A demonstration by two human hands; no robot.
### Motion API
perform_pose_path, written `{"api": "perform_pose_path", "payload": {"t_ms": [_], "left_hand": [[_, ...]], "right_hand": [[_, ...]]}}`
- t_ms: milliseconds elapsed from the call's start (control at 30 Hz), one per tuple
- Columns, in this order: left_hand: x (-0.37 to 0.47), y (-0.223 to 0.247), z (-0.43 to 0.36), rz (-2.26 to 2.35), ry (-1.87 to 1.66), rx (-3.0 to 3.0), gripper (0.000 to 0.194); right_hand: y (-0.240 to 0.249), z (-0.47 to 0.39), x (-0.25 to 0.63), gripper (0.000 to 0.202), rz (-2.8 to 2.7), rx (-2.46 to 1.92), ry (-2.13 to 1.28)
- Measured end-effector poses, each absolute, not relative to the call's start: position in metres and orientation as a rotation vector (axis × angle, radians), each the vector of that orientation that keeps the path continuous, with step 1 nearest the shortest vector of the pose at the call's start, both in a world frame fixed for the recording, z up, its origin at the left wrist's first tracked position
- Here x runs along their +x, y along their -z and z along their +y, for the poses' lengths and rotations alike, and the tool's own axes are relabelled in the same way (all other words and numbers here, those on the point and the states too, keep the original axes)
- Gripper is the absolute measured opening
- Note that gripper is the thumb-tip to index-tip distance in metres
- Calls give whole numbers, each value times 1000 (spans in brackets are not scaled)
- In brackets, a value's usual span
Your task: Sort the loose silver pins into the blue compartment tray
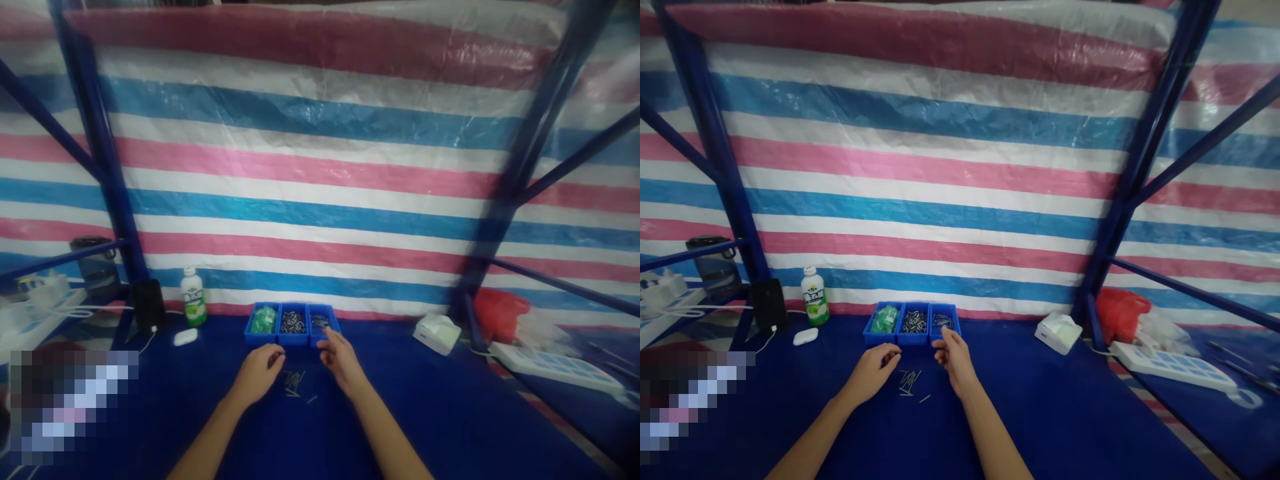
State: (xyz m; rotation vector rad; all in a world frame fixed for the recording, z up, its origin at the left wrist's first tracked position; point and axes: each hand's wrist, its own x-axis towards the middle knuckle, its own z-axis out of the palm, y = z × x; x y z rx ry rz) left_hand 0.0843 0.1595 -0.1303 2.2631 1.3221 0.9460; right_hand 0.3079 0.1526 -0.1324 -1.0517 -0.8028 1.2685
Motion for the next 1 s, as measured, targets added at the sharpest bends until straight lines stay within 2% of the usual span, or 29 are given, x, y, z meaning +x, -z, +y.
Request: {"api": "perform_pose_path", "payload": {"t_ms": [67, 167, 267, 367, 500, 667, 1000], "left_hand": [[86, 130, 158, 1324, -906, 2274, 25], [86, 131, 155, 1349, -832, 2315, 23], [83, 132, 152, 1352, -750, 2382, 20], [81, 133, 152, 1319, -674, 2427, 19], [80, 135, 155, 1301, -634, 2445, 16], [81, 135, 155, 1272, -636, 2459, 16], [82, 138, 158, 1311, -639, 2477, 20]], "right_hand": [[129, 149, 313, 47, -941, -1128, -1174], [121, 137, 321, 39, -1425, -1168, -1066], [118, 124, 329, 30, -1916, -1221, -1216], [121, 120, 333, 30, -2104, -1345, -1290], [127, 124, 334, 16, -2179, -1368, -1202], [127, 124, 331, 11, -2157, -1340, -1184], [130, 134, 312, 18, -1717, -1119, -990]]}}
